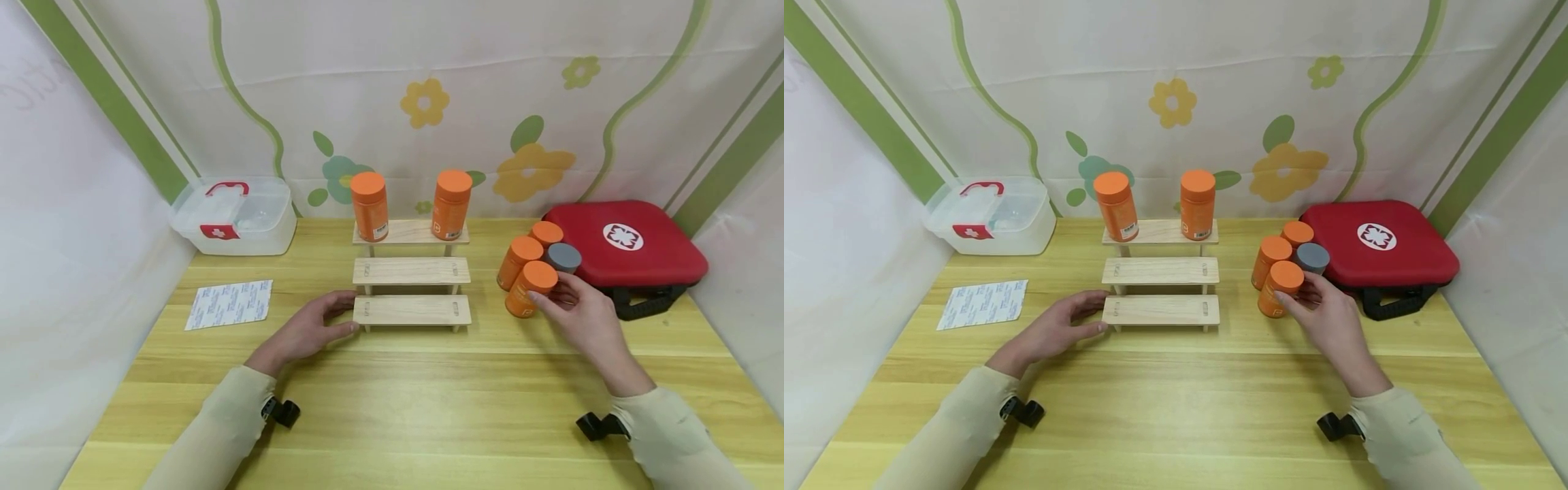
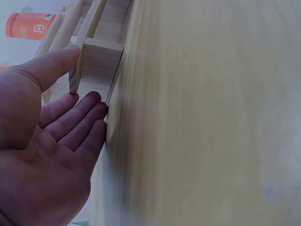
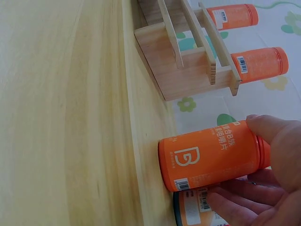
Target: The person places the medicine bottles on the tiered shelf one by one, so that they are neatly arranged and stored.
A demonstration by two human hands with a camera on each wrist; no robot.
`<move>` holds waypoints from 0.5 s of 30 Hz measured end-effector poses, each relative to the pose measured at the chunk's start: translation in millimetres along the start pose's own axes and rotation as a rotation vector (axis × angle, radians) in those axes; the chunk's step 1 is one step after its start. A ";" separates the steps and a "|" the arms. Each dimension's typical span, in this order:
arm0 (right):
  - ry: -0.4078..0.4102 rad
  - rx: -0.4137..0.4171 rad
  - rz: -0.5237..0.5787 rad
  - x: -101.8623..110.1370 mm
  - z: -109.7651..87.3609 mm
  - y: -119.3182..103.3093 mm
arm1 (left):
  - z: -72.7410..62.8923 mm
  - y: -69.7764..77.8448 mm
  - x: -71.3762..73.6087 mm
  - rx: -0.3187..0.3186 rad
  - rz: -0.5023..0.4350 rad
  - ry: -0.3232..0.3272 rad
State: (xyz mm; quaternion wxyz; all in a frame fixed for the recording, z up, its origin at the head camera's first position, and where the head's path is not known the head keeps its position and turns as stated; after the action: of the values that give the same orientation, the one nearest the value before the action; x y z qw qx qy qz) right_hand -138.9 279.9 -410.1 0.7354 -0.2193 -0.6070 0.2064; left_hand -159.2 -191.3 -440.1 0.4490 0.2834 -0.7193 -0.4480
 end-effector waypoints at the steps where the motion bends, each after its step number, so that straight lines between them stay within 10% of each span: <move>1: -0.003 -0.006 -0.002 -0.6 0.3 0.2 | 0.0 0.1 0.0 0.000 0.000 0.000; 15: -0.030 -0.020 0.037 -1.9 2.4 2.4 | 0.5 1.6 0.0 -0.010 -0.015 -0.003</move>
State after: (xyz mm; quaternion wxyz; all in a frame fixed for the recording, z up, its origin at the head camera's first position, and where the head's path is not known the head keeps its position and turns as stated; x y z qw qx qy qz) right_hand -141.7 281.0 -412.6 0.7202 -0.2346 -0.6157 0.2170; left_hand -159.6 -190.4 -438.8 0.4458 0.2859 -0.7155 -0.4556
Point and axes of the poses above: each hand's wrist, its own z-axis towards the middle knuckle, its own x-axis out of the back of the hand, y = z × x, the point moved 1 cm from there along z, towards the middle knuckle, and after that the axes turned 7 degrees about -z, right-handed, at the moved point
